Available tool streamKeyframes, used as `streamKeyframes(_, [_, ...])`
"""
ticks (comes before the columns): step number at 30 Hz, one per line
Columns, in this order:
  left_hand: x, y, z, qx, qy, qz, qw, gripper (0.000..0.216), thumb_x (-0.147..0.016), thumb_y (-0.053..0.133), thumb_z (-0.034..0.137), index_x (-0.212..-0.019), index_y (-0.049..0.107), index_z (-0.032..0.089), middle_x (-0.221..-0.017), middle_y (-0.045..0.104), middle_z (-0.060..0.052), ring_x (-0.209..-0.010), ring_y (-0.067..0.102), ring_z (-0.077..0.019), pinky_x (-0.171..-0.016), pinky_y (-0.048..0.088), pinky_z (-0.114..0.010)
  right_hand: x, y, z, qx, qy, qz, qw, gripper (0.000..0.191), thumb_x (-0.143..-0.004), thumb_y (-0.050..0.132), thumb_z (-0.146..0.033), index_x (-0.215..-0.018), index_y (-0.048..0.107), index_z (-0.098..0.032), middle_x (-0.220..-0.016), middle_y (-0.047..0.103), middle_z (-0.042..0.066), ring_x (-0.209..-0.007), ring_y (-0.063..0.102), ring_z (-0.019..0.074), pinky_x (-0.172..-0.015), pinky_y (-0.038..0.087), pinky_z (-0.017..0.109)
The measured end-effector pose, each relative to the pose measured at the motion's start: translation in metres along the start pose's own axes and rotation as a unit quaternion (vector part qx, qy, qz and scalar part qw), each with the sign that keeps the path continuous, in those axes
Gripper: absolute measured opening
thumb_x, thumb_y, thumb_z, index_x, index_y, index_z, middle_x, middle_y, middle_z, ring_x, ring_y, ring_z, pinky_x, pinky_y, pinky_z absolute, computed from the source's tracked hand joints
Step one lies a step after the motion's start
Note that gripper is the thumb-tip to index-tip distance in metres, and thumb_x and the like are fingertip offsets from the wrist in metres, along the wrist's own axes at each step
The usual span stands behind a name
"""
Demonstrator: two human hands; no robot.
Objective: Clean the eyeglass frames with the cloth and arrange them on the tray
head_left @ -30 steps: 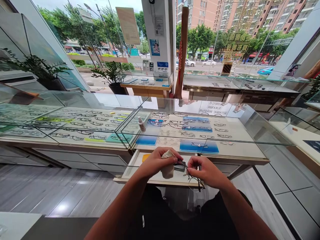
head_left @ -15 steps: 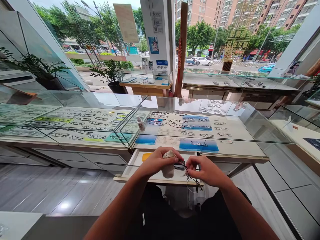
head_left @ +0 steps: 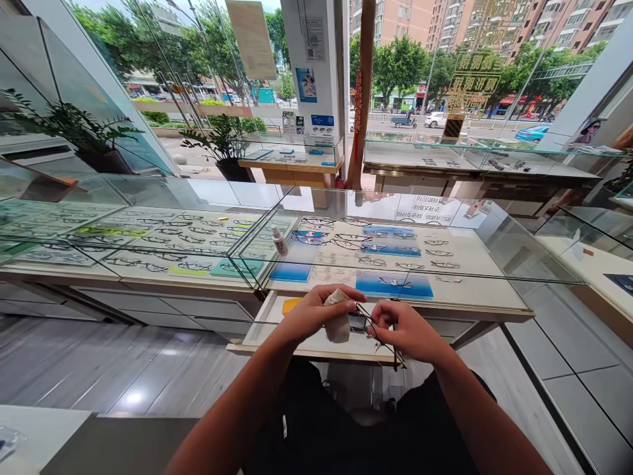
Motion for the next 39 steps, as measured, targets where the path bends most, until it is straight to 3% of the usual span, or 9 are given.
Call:
streamKeyframes(4, [0.024, -0.019, 0.004, -0.076, 0.058, 0.22, 0.971, 0.04, -0.09, 0.076, 0.059, -0.093, 0.079, 0.02, -0.078, 0.072, -0.003, -0.071, 0.061, -0.0178, -0.067, 0.045, -0.027, -0.004, -0.017, 0.014, -0.027, 0.021, 0.091, 0.995, 0.033, -0.087, 0.08, -0.049, -0.085, 0.061, -0.023, -0.068, 0.061, -0.004, -0.065, 0.053, 0.0151, -0.064, 0.039, 0.029])
streamKeyframes(6, [0.03, 0.004, -0.003, -0.113, 0.049, 0.189, 0.974, 0.037, -0.091, 0.075, 0.056, -0.083, 0.075, 0.02, -0.069, 0.066, -0.001, -0.066, 0.056, -0.0169, -0.064, 0.042, -0.027, -0.005, -0.022, 0.014, -0.023, 0.017, 0.138, 0.99, 0.031, -0.089, 0.077, -0.048, -0.084, 0.059, -0.023, -0.068, 0.059, -0.004, -0.064, 0.052, 0.0155, -0.063, 0.038, 0.03])
streamKeyframes(10, [0.033, 0.04, -0.016, -0.12, 0.032, 0.13, 0.984, 0.029, -0.089, 0.078, 0.051, -0.087, 0.079, 0.022, -0.079, 0.074, -0.002, -0.074, 0.063, -0.0204, -0.071, 0.047, -0.029, -0.004, -0.022, 0.006, 0.012, -0.001, 0.213, 0.977, 0.024, -0.091, 0.072, -0.044, -0.084, 0.06, -0.024, -0.072, 0.063, -0.001, -0.066, 0.057, 0.0176, -0.065, 0.043, 0.032])
streamKeyframes(22, [0.02, 0.024, -0.01, -0.147, 0.044, 0.177, 0.972, 0.025, -0.093, 0.074, 0.045, -0.091, 0.08, 0.021, -0.08, 0.076, -0.002, -0.076, 0.067, -0.0207, -0.072, 0.048, -0.029, -0.012, -0.019, 0.002, -0.039, -0.016, 0.177, 0.983, 0.028, -0.09, 0.075, -0.048, -0.089, 0.062, -0.023, -0.082, 0.066, 0.0, -0.075, 0.061, 0.0175, -0.071, 0.049, 0.032])
streamKeyframes(26, [0.016, 0.013, -0.005, -0.169, 0.05, 0.185, 0.967, 0.031, -0.093, 0.072, 0.05, -0.088, 0.078, 0.02, -0.079, 0.075, -0.002, -0.075, 0.066, -0.0203, -0.07, 0.047, -0.028, -0.009, -0.026, 0.0, -0.015, -0.015, 0.164, 0.986, 0.034, -0.09, 0.077, -0.051, -0.106, 0.067, -0.024, -0.101, 0.073, 0.005, -0.085, 0.065, 0.0206, -0.08, 0.053, 0.035])
streamKeyframes(29, [0.006, -0.006, 0.016, -0.221, 0.064, 0.173, 0.958, 0.032, -0.094, 0.069, 0.049, -0.087, 0.077, 0.02, -0.076, 0.073, -0.002, -0.071, 0.064, -0.0191, -0.068, 0.044, -0.028, -0.013, -0.063, 0.003, 0.064, -0.017, 0.217, 0.974, 0.036, -0.094, 0.071, -0.055, -0.112, 0.068, -0.024, -0.106, 0.075, 0.007, -0.093, 0.066, 0.0243, -0.087, 0.053, 0.04])
streamKeyframes(32, [-0.016, -0.034, 0.054, -0.313, 0.088, 0.164, 0.931, 0.03, -0.093, 0.068, 0.047, -0.086, 0.078, 0.019, -0.071, 0.072, -0.002, -0.065, 0.061, -0.0181, -0.065, 0.04, -0.028, -0.028, -0.126, 0.013, 0.229, -0.024, 0.306, 0.924, 0.032, -0.098, 0.062, -0.052, -0.11, 0.069, -0.023, -0.112, 0.074, 0.011, -0.106, 0.064, 0.0306, -0.094, 0.05, 0.045])
streamKeyframes(36, [-0.069, -0.059, 0.116, -0.493, 0.136, 0.142, 0.847, 0.03, -0.092, 0.065, 0.042, -0.08, 0.078, 0.018, -0.074, 0.074, -0.005, -0.068, 0.061, -0.0191, -0.066, 0.036, -0.03, -0.057, -0.193, 0.061, 0.42, 0.017, 0.36, 0.833, 0.037, -0.098, 0.056, -0.042, -0.119, 0.069, -0.015, -0.128, 0.069, 0.022, -0.12, 0.057, 0.0388, -0.097, 0.044, 0.049])
streamKeyframes(39, [-0.124, -0.059, 0.129, -0.609, 0.125, 0.056, 0.781, 0.023, -0.089, 0.064, 0.037, -0.08, 0.077, 0.02, -0.074, 0.073, -0.005, -0.066, 0.059, -0.0196, -0.063, 0.034, -0.031, -0.068, -0.21, 0.102, 0.462, 0.039, 0.376, 0.802, 0.037, -0.101, 0.052, -0.041, -0.121, 0.07, -0.017, -0.127, 0.07, 0.019, -0.115, 0.057, 0.0368, -0.091, 0.043, 0.046])
Point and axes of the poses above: each hand's wrist, its own x-axis away from the middle knuckle, its own y-axis out of the palm, z = x × y, the point moved 10 cm from there along -x, towards the middle knuckle
